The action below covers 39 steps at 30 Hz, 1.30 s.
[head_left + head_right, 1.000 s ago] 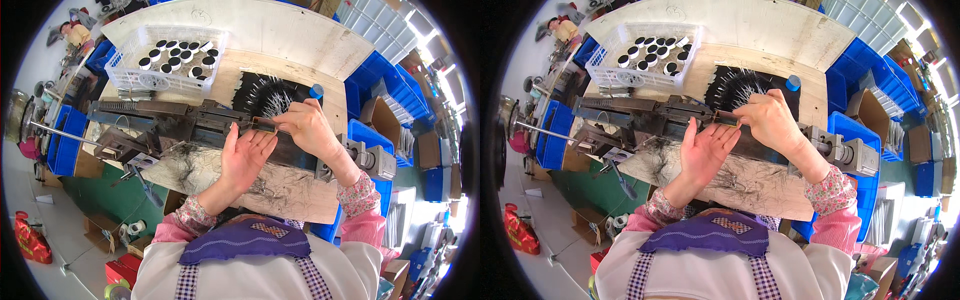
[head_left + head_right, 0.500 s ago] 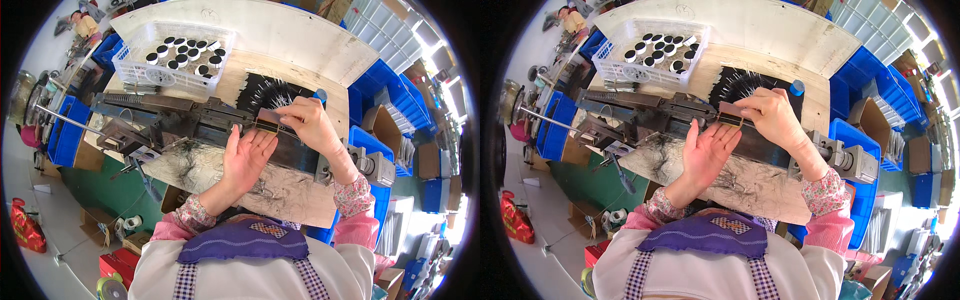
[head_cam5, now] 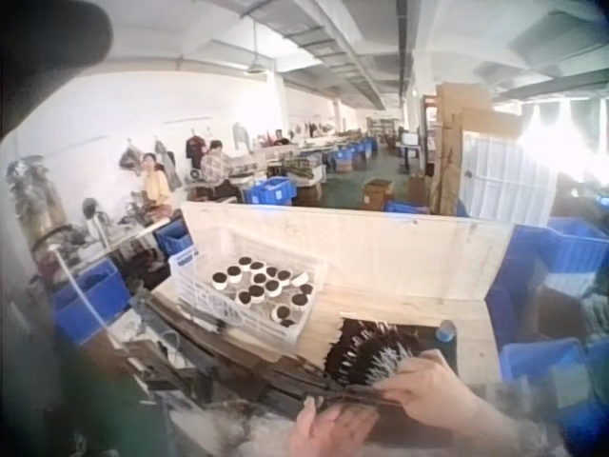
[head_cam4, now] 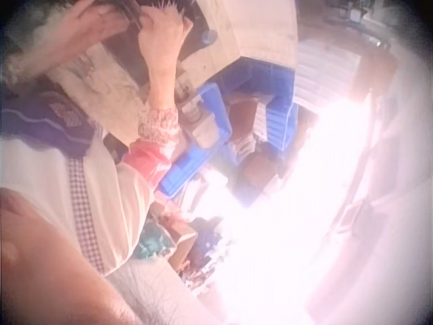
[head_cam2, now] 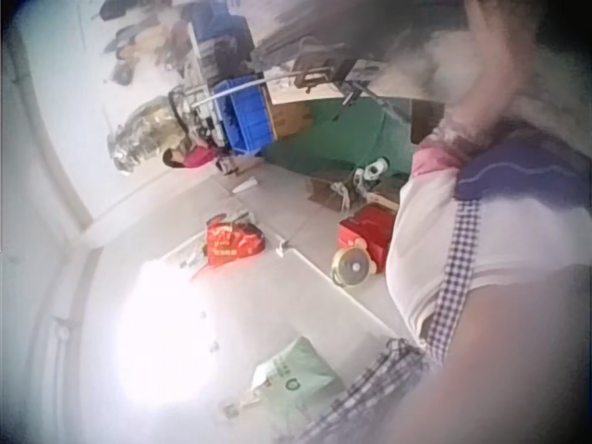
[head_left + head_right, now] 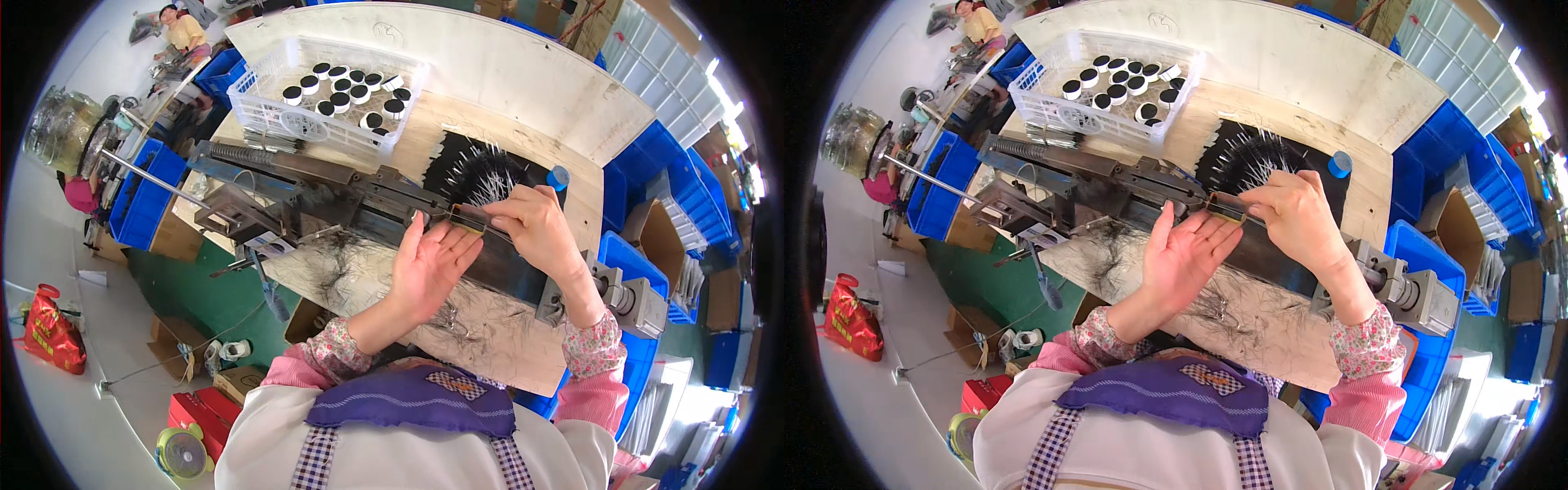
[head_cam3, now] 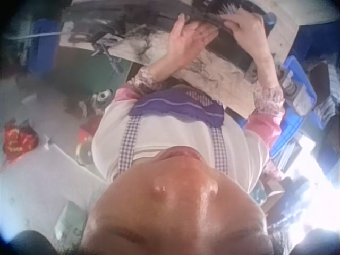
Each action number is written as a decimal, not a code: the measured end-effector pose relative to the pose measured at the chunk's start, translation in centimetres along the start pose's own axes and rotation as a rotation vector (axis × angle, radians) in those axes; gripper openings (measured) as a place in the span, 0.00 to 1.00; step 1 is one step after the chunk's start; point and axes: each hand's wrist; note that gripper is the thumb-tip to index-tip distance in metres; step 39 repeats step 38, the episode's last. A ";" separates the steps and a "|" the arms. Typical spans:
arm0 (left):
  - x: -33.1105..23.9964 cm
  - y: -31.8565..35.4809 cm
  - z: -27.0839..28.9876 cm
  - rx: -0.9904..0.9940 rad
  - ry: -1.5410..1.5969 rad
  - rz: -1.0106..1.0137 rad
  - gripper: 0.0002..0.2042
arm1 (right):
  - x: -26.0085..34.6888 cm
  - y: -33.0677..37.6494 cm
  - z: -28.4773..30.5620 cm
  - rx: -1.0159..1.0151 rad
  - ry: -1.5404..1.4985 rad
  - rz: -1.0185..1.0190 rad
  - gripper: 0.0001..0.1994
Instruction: Inserting fine fibers or hair bundles into a mechanical rail component on a production line.
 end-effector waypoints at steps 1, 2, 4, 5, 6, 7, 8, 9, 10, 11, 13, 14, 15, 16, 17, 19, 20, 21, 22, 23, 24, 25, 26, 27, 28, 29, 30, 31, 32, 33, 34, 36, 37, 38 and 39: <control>0.0 -0.1 0.1 0.011 -0.005 -0.001 0.35 | 0.0 -0.1 0.0 -0.007 0.008 0.000 0.07; -0.1 -0.2 0.0 0.010 -0.006 -0.005 0.35 | 0.1 -0.3 0.0 -0.013 0.010 0.010 0.06; -0.4 -0.2 -0.3 0.006 -0.007 -0.012 0.34 | 0.1 -0.3 0.2 -0.012 -0.001 0.023 0.06; -0.3 0.1 -0.4 0.010 -0.016 -0.030 0.34 | 0.4 -0.6 0.4 -0.016 -0.011 0.045 0.05; -0.4 0.2 -0.1 -0.022 0.013 -0.013 0.34 | 0.3 -0.9 0.5 -0.024 -0.012 0.085 0.05; -0.3 0.4 0.2 -0.054 0.041 0.001 0.33 | 0.4 -0.5 0.9 -0.087 -0.057 0.034 0.06; 0.0 0.3 0.5 -0.083 0.027 0.037 0.32 | 0.7 -0.5 1.2 -0.156 -0.098 -0.016 0.07; 0.1 0.4 1.4 -0.087 0.052 0.028 0.32 | 2.3 -0.5 1.6 -0.150 -0.164 -0.139 0.09; 0.4 0.3 1.7 -0.079 0.084 0.038 0.31 | 4.0 0.2 2.3 -0.145 -0.219 -0.280 0.10; 0.5 0.2 1.4 -0.063 0.065 0.013 0.31 | 5.1 1.0 2.2 -0.112 -0.234 -0.276 0.11; 0.6 0.5 1.0 0.027 0.051 0.011 0.30 | 6.2 1.8 1.1 -0.070 -0.095 -0.158 0.11; 0.6 0.5 0.9 0.032 0.041 -0.002 0.30 | 6.2 2.0 0.5 -0.069 0.066 -0.051 0.11; 0.6 0.6 0.8 0.022 0.053 -0.004 0.30 | 6.5 2.0 0.3 -0.032 0.148 -0.048 0.15; 0.5 0.6 0.9 0.011 0.065 -0.003 0.29 | 6.6 1.6 0.0 -0.037 0.147 -0.039 0.15; 0.6 0.7 1.3 0.027 0.076 -0.012 0.28 | 6.8 1.5 -0.1 0.095 0.199 -0.102 0.16; 0.4 0.1 2.8 0.139 0.111 -0.018 0.28 | 7.0 1.2 -0.6 0.215 0.282 -0.119 0.20; 0.4 -0.1 3.3 0.251 0.146 -0.022 0.28 | 6.9 1.1 -0.9 0.216 0.280 -0.117 0.20; 0.5 -0.1 3.6 0.249 0.145 -0.023 0.28 | 6.7 0.9 -1.2 0.172 0.325 -0.048 0.22; 0.2 -0.4 2.0 0.139 0.106 0.009 0.28 | 6.3 1.0 -1.2 0.127 0.377 0.001 0.24; -0.2 -0.4 1.2 0.018 0.059 0.024 0.29 | 6.0 0.9 -1.4 0.129 0.371 0.001 0.24; -0.3 -0.6 1.1 0.018 0.060 0.037 0.29 | 5.9 0.9 -1.3 0.157 0.411 -0.002 0.25; -0.3 -0.9 0.9 -0.002 0.040 0.047 0.29 | 5.8 1.0 -1.1 0.183 0.451 -0.004 0.25; -0.3 -1.0 0.8 -0.018 0.016 0.060 0.30 | 5.7 1.0 -1.1 0.175 0.451 -0.022 0.25; -0.7 -0.8 0.4 -0.015 -0.019 0.068 0.30 | 5.7 1.1 -1.0 0.188 0.436 -0.031 0.25; -0.9 -0.2 0.6 -0.004 -0.025 0.083 0.30 | 5.9 1.2 -1.1 0.199 0.424 -0.037 0.25; -1.2 0.4 1.3 -0.081 -0.029 0.093 0.26 | 6.3 1.5 -1.5 0.185 0.473 -0.019 0.26; -1.2 0.9 2.0 -0.163 -0.031 0.084 0.22 | 7.0 2.4 -1.9 0.175 0.607 -0.002 0.26; -0.3 1.4 3.0 -0.094 -0.034 0.035 0.16 | 7.0 3.8 -2.5 0.120 0.616 0.036 0.22; 0.8 1.6 4.0 -0.118 -0.035 0.019 0.14 | 6.8 5.4 -3.1 0.162 0.413 0.025 0.16; 2.4 1.3 3.5 -0.242 -0.071 0.026 0.13 | 5.7 7.7 -4.2 0.225 0.357 0.074 0.12; 4.3 0.5 3.0 -0.232 -0.134 0.042 0.11 | 5.3 9.9 -4.4 0.280 0.009 -0.115 0.13; 7.3 -0.4 1.7 -0.249 -0.002 0.165 0.14 | 4.0 13.9 -7.3 0.457 -0.099 -0.398 0.16; 7.3 0.0 0.9 -0.249 -0.071 0.219 0.18 | 3.3 15.0 -9.3 0.538 -0.099 -0.440 0.20; 7.4 0.1 3.1 -0.324 -0.184 0.266 0.21 | 3.6 14.6 -11.0 0.571 -0.115 -0.456 0.25; 7.4 0.1 3.1 -0.324 -0.184 0.266 0.21 | 3.6 14.6 -11.0 0.571 -0.115 -0.456 0.25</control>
Point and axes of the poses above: each hand's wrist, its own y-axis away from the middle knuckle, its own z-axis out of the back of the hand, x = y × z, and after that the axes turned 8 degrees about x, right-handed
